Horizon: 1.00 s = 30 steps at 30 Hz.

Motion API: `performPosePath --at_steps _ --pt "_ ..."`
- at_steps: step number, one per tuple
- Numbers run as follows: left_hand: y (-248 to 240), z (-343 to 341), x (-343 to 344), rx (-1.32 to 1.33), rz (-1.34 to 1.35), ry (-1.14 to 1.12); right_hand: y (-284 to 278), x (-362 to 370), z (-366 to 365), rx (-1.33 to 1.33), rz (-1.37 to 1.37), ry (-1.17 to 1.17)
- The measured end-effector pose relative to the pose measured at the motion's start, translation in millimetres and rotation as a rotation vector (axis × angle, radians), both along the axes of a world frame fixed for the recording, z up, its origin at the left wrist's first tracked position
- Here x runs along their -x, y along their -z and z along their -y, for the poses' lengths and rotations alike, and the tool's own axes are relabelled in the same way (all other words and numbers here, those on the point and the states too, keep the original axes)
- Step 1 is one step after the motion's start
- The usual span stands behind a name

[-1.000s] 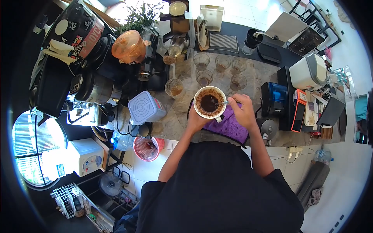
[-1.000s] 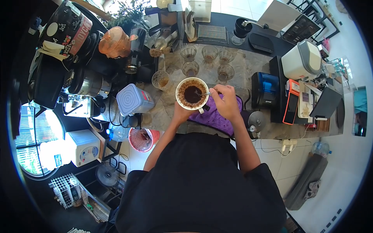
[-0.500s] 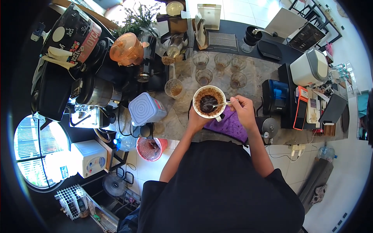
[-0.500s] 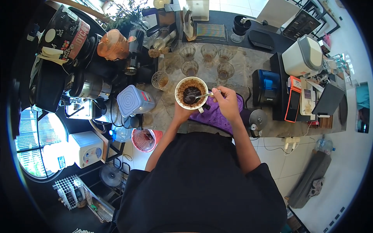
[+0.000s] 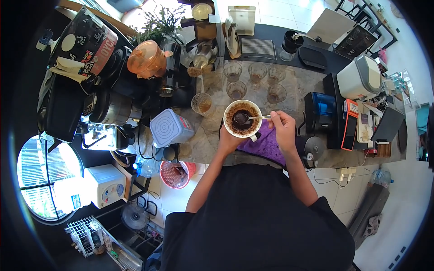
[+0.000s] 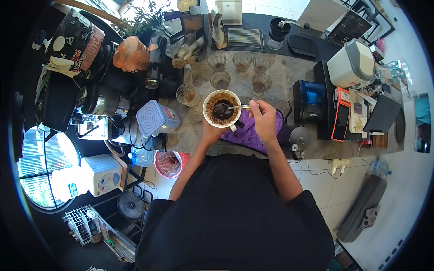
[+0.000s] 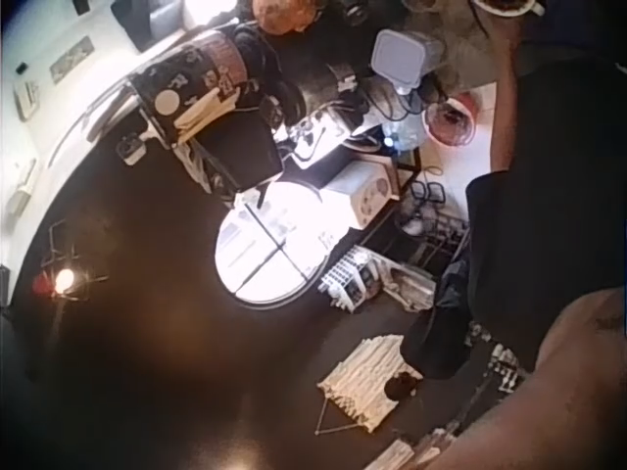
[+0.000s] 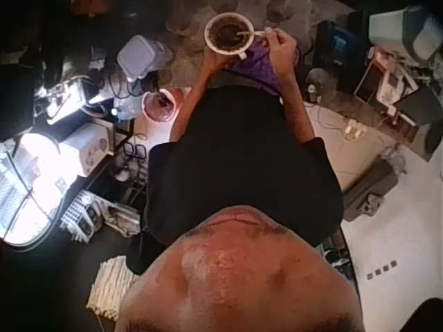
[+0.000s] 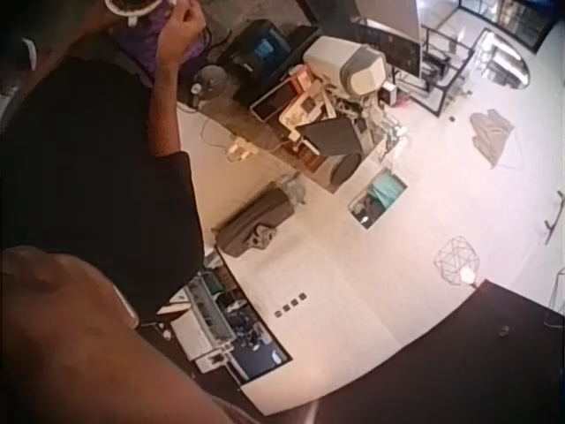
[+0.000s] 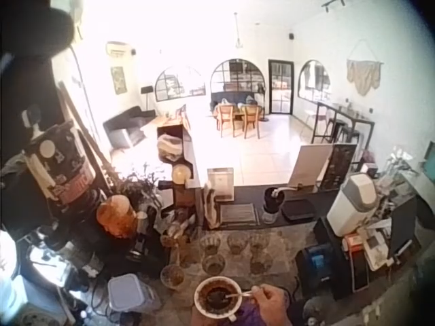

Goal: Preparing and testing coffee grounds in a cup, stirring with a spoon, and checking a digital screen.

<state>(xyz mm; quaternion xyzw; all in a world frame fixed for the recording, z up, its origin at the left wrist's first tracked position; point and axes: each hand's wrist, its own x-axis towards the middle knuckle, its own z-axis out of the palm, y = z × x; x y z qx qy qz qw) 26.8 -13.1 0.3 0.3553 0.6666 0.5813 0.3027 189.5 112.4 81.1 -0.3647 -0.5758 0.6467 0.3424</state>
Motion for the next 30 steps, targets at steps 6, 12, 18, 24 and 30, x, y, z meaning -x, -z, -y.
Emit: performPosePath --at_steps 6,12,18,24,30 --pt "5.0 0.3 1.1 -0.001 -0.012 0.02 -1.2 0.0 -1.4 -0.055 0.06 0.006" --pt "4.7 -1.1 1.5 0.0 -0.052 0.02 -14.7 5.1 2.2 -0.234 0.195 0.024" --pt "1.5 0.2 0.3 -0.006 -0.057 0.016 -30.3 10.1 1.5 -0.333 0.288 0.006" --pt "-0.5 -1.5 -0.2 -0.045 -0.025 -0.007 -33.1 13.8 -0.9 -0.647 0.356 -0.012" --pt "-4.7 -0.4 1.0 -0.011 -0.008 0.015 -35.8 13.5 -2.1 -0.705 0.348 -0.041"
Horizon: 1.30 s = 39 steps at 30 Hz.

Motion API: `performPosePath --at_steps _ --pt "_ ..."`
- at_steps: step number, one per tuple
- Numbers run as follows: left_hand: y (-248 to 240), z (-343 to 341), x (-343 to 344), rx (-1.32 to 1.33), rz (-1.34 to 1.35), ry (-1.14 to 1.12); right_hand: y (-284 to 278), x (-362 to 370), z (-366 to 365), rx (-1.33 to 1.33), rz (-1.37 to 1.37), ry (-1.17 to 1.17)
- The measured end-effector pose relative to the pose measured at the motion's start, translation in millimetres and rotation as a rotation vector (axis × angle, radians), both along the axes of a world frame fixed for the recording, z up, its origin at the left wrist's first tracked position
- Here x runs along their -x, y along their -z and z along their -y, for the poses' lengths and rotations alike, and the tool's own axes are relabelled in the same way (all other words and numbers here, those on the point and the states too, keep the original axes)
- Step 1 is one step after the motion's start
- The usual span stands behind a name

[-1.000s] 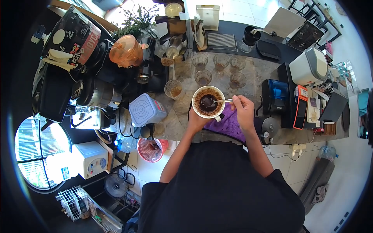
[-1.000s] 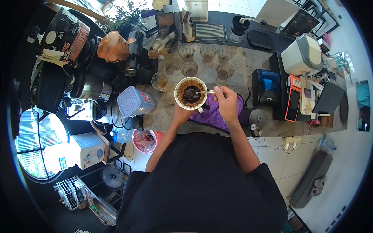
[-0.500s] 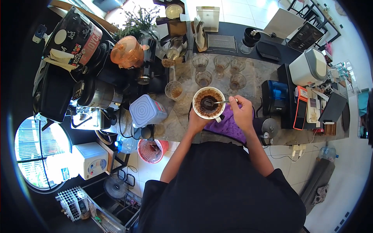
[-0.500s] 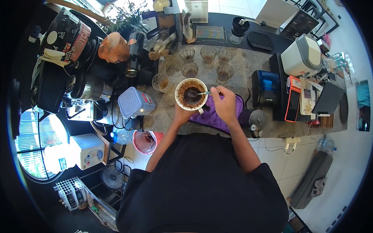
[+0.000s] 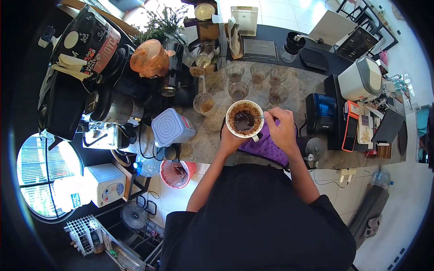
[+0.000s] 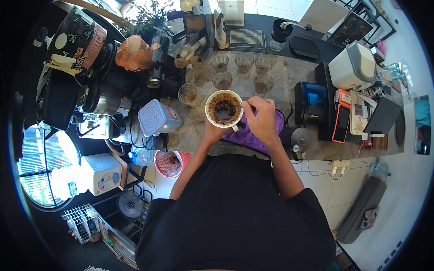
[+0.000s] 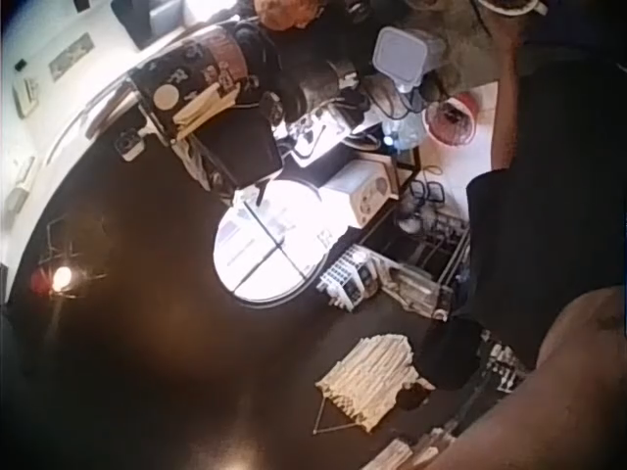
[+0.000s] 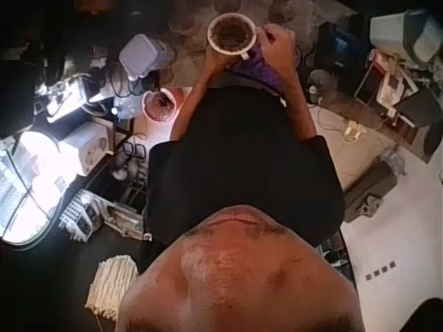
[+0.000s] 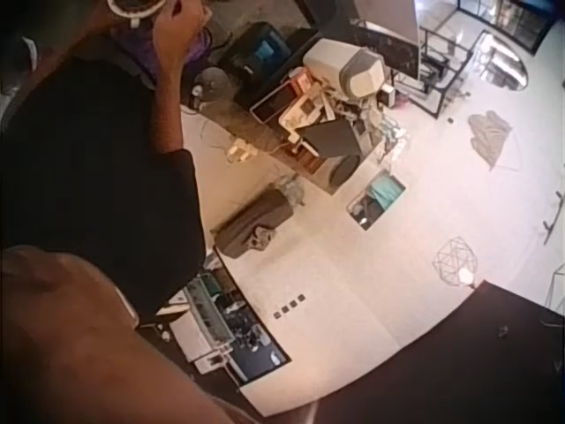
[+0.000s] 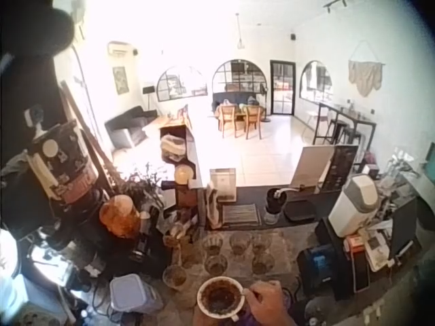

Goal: Preparing and testing coffee grounds in a cup, stirring with a spoon, and checking a digital screen.

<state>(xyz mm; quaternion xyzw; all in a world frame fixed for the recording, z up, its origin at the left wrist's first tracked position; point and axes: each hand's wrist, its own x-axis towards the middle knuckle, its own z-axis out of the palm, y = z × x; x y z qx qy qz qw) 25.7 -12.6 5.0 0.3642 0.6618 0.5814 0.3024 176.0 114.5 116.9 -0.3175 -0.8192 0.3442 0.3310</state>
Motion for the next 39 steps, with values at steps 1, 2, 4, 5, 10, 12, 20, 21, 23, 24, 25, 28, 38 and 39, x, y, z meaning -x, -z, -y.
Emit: performPosePath --at_steps 1,2,4,5,10,12,20,21,23,24,25,28,38,39 --pt "0.7 -0.1 1.1 0.018 -0.006 0.011 -0.6 -1.1 -0.5 0.002 0.034 -0.051" --pt "1.4 0.0 1.7 0.036 -0.011 0.022 -1.1 -0.8 0.3 0.001 0.033 -0.051" --pt "1.7 0.2 0.5 0.006 0.0 0.019 -1.3 0.4 2.0 -0.035 0.045 -0.032" --pt "1.3 -0.1 -0.1 -0.023 0.012 0.017 -2.0 0.1 1.3 -0.035 0.045 -0.032" --pt "2.1 0.2 -0.7 -0.012 0.01 0.01 -10.6 2.4 2.3 -0.134 0.056 -0.066" --pt "4.4 1.1 -0.1 0.006 -0.005 0.019 -11.4 2.2 1.5 -0.106 0.06 -0.106" --pt "8.7 5.6 2.2 0.031 0.043 0.066 0.3 -1.8 0.6 -0.069 0.056 -0.035" --pt "5.0 3.9 0.4 0.019 0.065 0.08 -1.5 -3.2 0.9 -0.081 0.075 -0.035" --pt "7.9 6.5 0.5 0.0 0.094 0.065 -6.4 -4.8 3.6 -0.097 0.089 -0.02" --pt "9.7 5.1 -0.6 -0.009 0.122 0.024 -9.1 -7.9 3.5 -0.077 0.103 -0.066" --pt "8.3 3.5 -1.8 -0.013 0.121 0.044 -10.7 -10.8 4.1 -0.054 0.115 -0.119" --pt "11.9 2.0 -0.8 -0.063 0.136 0.021 -32.0 -28.0 1.0 -0.116 0.033 -0.061" --pt "27.2 1.3 3.1 -0.041 0.131 0.028 -102.7 -253.6 -162.8 -1.0 0.204 0.82" --pt "30.6 1.6 4.3 -0.04 0.126 0.022 -98.1 -267.3 -174.9 -1.0 0.251 0.866"
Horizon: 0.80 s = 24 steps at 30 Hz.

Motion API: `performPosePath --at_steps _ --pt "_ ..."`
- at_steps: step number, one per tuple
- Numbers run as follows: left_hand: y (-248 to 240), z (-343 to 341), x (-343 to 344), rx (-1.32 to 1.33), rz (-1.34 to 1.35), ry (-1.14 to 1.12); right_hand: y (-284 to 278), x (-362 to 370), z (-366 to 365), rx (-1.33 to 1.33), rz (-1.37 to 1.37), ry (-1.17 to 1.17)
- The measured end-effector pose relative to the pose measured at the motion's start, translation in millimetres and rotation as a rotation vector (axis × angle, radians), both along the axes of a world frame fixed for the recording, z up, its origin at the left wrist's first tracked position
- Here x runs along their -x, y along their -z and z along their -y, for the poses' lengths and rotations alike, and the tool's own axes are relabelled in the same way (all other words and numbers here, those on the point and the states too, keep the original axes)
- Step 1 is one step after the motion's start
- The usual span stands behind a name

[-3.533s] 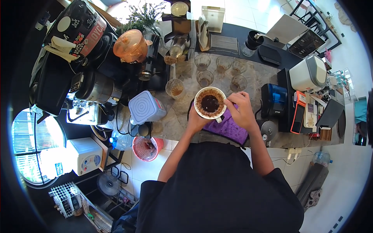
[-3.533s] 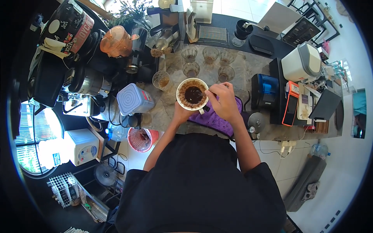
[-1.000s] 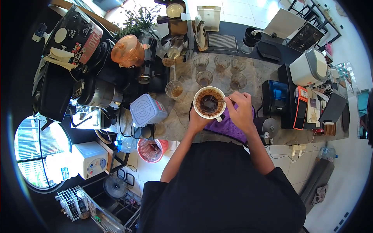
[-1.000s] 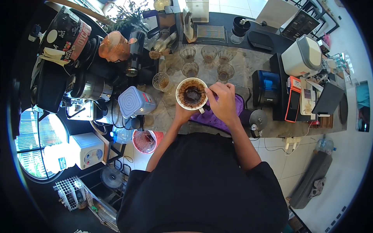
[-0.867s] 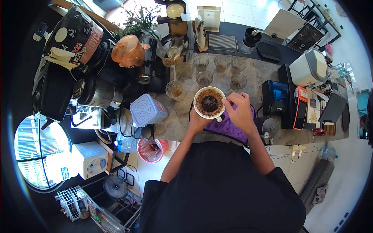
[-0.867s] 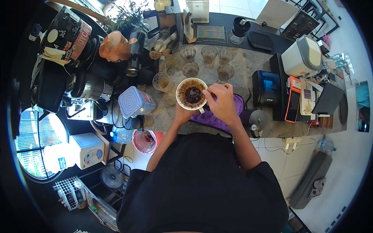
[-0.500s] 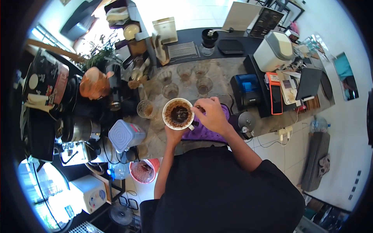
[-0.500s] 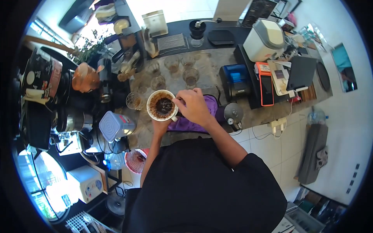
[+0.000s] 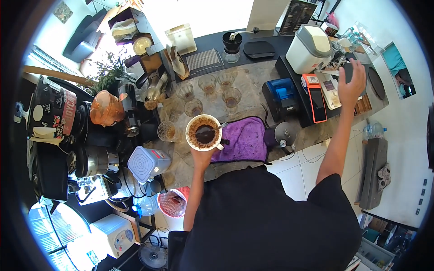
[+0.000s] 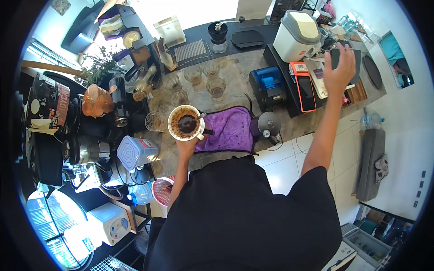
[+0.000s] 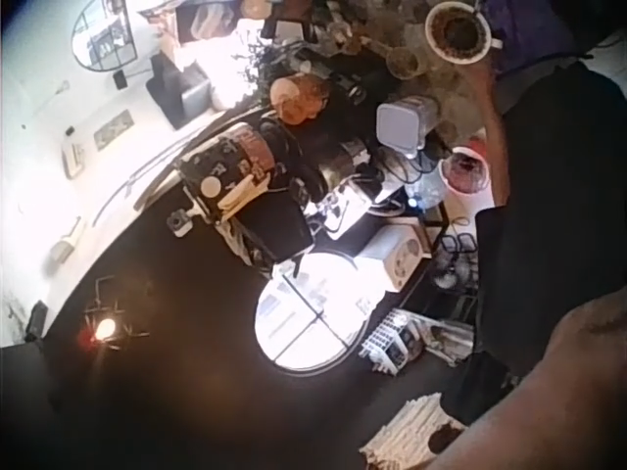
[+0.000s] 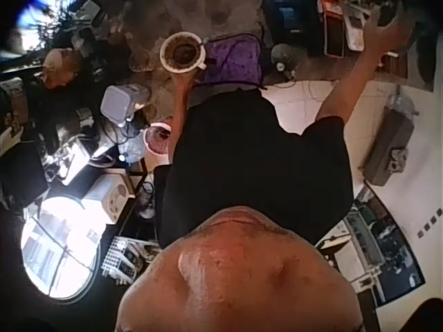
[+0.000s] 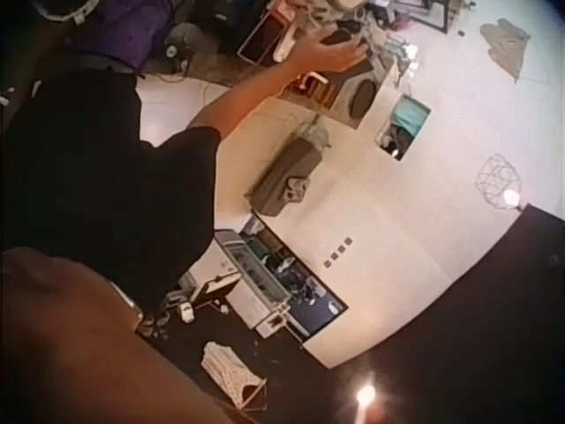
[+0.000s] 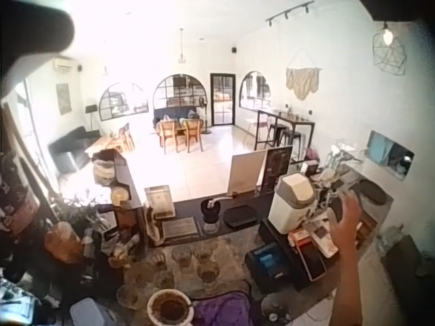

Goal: Preparing and testing coffee grounds in a cup, stirring with a spoon, and checking a digital screen.

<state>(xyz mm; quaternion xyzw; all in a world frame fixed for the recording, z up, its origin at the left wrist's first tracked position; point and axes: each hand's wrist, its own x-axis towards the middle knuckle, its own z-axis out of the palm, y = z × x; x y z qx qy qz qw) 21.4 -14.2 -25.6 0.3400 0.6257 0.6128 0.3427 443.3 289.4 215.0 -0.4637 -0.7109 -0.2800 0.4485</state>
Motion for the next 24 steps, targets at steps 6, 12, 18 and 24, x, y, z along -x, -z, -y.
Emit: performPosePath --at_steps 6,12,18,24 --pt "-4.8 1.0 -3.7 -0.011 -0.008 0.007 21.2 -42.5 -35.2 0.245 -0.095 -0.077" --pt "1.9 3.6 -2.0 0.01 -0.034 -0.016 32.2 -39.1 -45.3 0.206 -0.073 -0.157" --pt "10.8 4.2 -0.2 0.049 -0.043 -0.008 36.8 -41.1 -46.8 0.188 -0.088 -0.196" --pt "5.0 7.6 2.5 0.141 -0.098 0.017 38.0 -39.9 -46.1 0.194 -0.092 -0.223"
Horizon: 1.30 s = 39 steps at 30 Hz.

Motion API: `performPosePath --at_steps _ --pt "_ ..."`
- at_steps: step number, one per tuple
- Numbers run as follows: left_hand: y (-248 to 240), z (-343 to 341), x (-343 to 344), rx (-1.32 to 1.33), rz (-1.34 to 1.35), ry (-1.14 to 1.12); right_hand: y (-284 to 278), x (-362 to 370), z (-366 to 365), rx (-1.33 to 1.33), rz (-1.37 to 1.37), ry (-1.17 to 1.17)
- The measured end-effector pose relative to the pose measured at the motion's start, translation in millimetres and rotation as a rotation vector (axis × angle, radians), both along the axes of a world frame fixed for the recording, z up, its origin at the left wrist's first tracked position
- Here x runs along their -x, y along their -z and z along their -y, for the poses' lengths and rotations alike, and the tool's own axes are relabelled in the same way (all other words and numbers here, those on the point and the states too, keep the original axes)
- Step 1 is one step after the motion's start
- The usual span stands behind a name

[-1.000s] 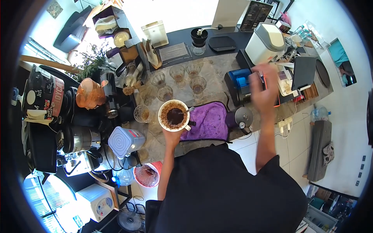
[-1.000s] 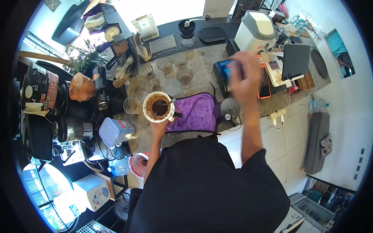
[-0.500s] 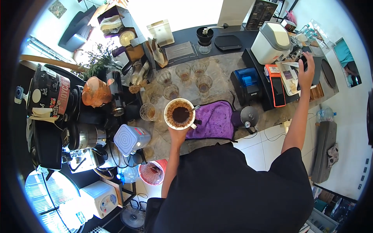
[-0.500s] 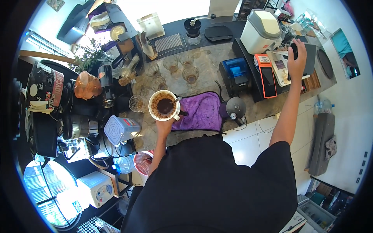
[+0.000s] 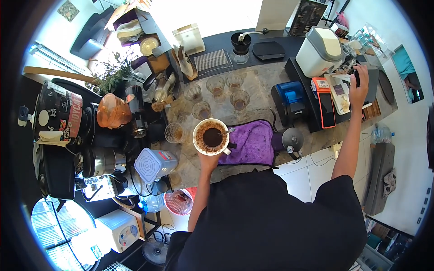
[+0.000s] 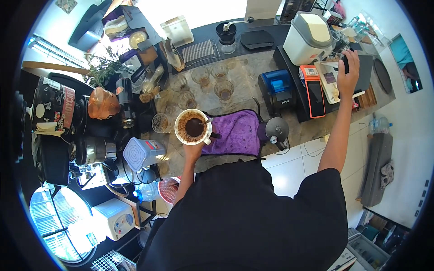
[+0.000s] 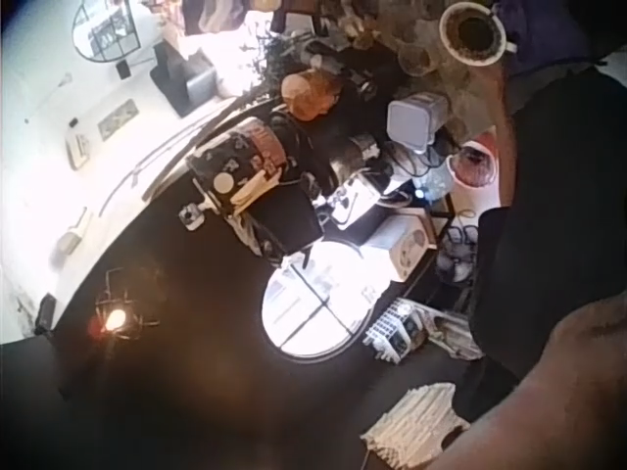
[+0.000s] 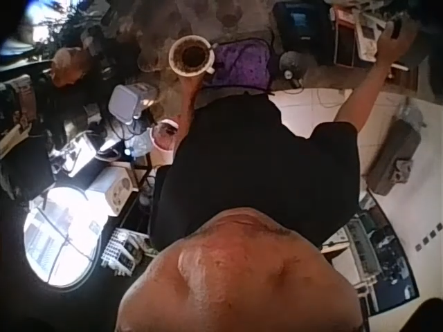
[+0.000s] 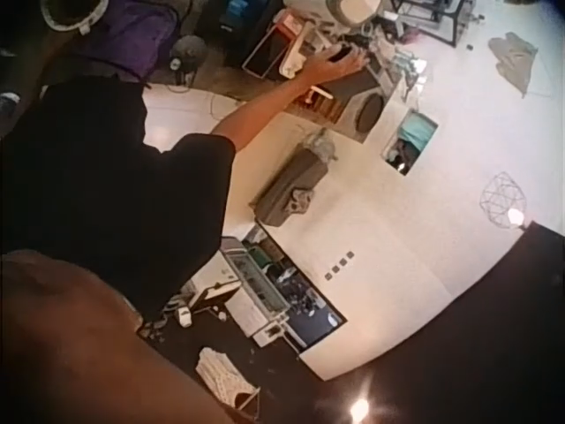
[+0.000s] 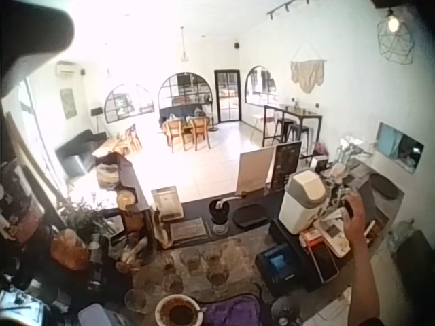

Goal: Preparing and testing coffee grounds in a cup, stirring with a spoon, and checking a digital screen.

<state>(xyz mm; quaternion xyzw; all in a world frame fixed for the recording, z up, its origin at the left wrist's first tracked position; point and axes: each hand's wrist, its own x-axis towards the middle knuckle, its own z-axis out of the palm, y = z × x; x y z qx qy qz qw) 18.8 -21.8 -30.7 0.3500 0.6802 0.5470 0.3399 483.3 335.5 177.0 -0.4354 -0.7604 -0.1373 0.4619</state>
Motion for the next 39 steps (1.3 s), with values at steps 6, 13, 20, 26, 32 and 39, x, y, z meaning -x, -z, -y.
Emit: performPosePath --at_steps 6,13,20,26,32,39 --pt "6.9 1.8 1.0 0.026 -0.009 0.002 -7.8 5.5 5.1 0.01 -0.032 -0.013" --pt "10.1 1.6 3.5 0.029 0.065 0.03 -5.5 9.7 19.6 0.0 0.012 0.041" --pt "7.6 -0.2 -0.8 -0.001 0.006 -0.028 17.3 14.9 64.6 -0.189 -0.232 0.279" --pt "23.2 -0.7 6.7 0.046 0.072 0.016 50.7 4.3 91.1 0.013 -0.472 0.475" --pt "18.5 -1.7 5.8 0.003 0.09 0.03 74.9 -16.3 73.8 0.27 -0.25 0.781" --pt "1.9 -5.4 2.6 -0.142 0.095 0.02 30.2 20.2 94.9 -0.004 -0.368 0.439"
